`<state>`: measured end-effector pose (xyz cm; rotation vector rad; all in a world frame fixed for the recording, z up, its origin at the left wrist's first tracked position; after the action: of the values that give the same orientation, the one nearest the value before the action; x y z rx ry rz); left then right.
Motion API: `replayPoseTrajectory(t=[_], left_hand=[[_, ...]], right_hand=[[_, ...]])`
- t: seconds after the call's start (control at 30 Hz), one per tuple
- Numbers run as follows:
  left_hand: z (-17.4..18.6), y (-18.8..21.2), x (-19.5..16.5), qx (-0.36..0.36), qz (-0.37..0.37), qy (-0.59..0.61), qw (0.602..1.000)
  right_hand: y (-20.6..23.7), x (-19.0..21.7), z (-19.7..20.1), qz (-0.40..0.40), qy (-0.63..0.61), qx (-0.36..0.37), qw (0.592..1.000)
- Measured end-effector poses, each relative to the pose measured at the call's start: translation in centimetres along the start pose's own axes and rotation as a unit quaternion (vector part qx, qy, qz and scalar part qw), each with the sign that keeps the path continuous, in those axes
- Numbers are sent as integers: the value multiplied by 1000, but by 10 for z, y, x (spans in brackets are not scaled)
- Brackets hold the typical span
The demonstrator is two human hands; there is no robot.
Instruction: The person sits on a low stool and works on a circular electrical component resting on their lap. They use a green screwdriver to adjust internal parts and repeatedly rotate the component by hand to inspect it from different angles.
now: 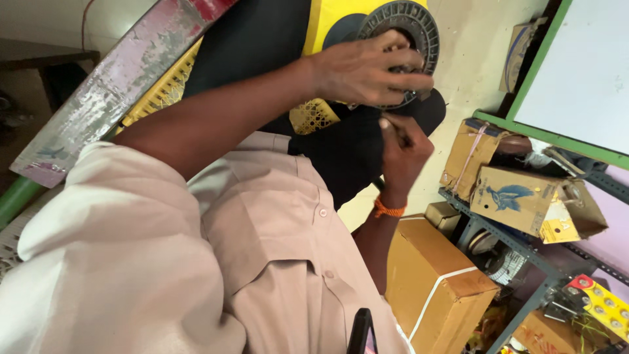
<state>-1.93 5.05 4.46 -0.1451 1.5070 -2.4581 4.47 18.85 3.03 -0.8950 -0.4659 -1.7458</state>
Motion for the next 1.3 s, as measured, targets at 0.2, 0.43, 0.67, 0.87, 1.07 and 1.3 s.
replayPoseTrajectory(t=[0.2, 0.43, 0.67, 0.87, 1.07, 1.3], left_hand=[[-6, 21, -10, -4, 95, 39, 995], [-11, 59, 24, -142, 552, 245, 784], [-29, 70, 24, -193, 638, 261, 698], [-64, 91, 14, -137, 757, 315, 556], [-62, 74, 13, -144, 756, 312, 557], [8, -24, 1, -37, 239, 22, 970]], right_hand=[[-15, 33, 36, 93, 27, 43, 994], [-78, 43, 32, 51, 6, 9, 999], [-119, 16, -5, 38, -42, 44, 997], [-134, -40, -17, -9, -9, 44, 999], [-132, -96, -1, -149, -58, 29, 987], [-97, -116, 17, -240, -241, 62, 938]])
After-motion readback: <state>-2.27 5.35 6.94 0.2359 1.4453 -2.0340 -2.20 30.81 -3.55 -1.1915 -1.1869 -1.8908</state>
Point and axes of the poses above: each hand's wrist, its own y-axis away from the middle knuckle, its own z-axis out of the back of the hand, x = y × z, the point moved 9 cm from there along -y, towards the middle knuckle, and after that the axes turned 14 degrees about -x, right-handed, at the moved point
